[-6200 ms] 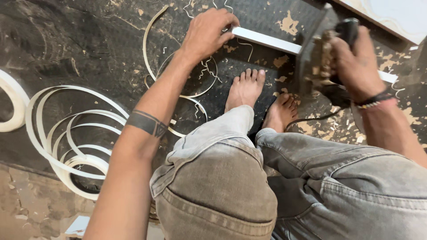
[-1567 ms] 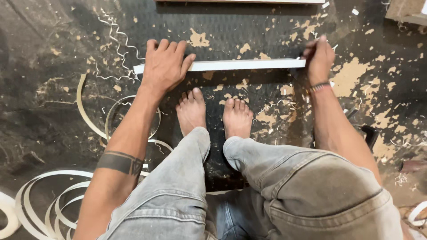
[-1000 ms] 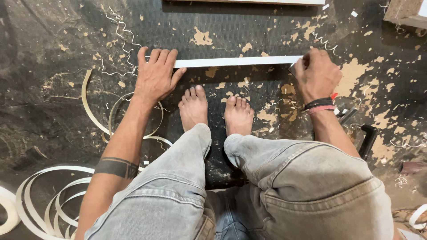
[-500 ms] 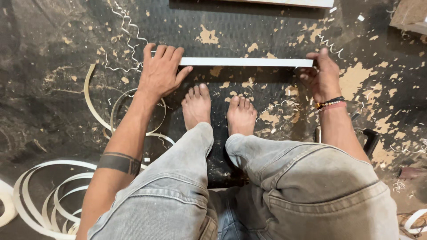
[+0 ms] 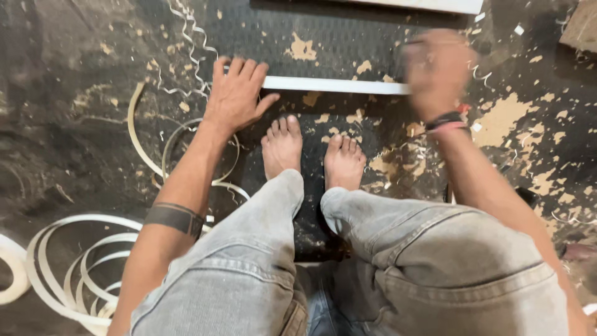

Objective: The person sits on the workshop floor and hand-planes thin white wood strips laid on the floor, running a hand plane along their edges and repositioning the strips between passes. They align and turn the strips by hand and set a planed strip aside near other finished pieces.

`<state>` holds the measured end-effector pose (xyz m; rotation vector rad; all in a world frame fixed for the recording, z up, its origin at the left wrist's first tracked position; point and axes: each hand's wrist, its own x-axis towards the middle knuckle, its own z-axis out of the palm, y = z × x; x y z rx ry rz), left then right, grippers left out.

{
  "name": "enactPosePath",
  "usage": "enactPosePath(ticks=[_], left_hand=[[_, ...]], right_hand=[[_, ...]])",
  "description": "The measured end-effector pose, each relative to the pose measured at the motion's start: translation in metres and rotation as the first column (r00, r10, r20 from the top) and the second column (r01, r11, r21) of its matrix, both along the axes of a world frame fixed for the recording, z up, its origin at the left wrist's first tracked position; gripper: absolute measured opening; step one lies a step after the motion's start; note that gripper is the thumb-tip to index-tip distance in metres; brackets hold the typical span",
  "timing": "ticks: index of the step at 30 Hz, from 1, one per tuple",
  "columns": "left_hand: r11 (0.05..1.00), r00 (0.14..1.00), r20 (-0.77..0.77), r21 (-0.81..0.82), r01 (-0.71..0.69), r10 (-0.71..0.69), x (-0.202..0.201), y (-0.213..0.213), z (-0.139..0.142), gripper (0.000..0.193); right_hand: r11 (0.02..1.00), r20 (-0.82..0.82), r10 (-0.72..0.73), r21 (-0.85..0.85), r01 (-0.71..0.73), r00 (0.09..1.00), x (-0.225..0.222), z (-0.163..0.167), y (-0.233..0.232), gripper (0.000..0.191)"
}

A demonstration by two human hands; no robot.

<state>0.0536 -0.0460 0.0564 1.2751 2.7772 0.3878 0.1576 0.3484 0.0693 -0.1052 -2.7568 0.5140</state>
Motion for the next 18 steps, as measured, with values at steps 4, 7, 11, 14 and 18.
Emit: enactPosePath(ticks=[4, 7, 11, 14, 18], left_hand=[[1.0, 1.0, -0.009, 0.001, 0.005, -0.005, 0.0, 0.004, 0.004, 0.051], [1.0, 0.997, -0.07, -0.019, 0.012, -0.013, -0.002, 0.004, 0.001, 0.041], [1.0, 0.996, -0.083, -0.009, 0.023, -0.024, -0.007, 0.0, -0.003, 0.04], [0.998, 0.995, -0.095, -0.054, 0.016, -0.021, -0.008, -0.001, -0.002, 0.047], [1.0, 0.999, -0.051, -0.013, 0.018, -0.019, -0.003, 0.001, 0.006, 0.052]], right_hand=[[0.918, 0.316, 0.318, -0.338, -0.207, 0.894, -0.058, -0.002, -0.13, 0.036], [0.906, 0.307, 0.418, -0.082, -0.414, 0.855, -0.071, -0.019, -0.163, 0.05], [0.904, 0.352, 0.364, 0.09, -0.418, 0.863, -0.044, -0.032, -0.084, 0.064], [0.898, 0.444, 0.278, 0.194, -0.395, 0.852, -0.006, -0.026, 0.012, 0.067], [0.975, 0.381, 0.211, -0.147, -0.166, 0.9, 0.023, -0.028, 0.055, 0.063]])
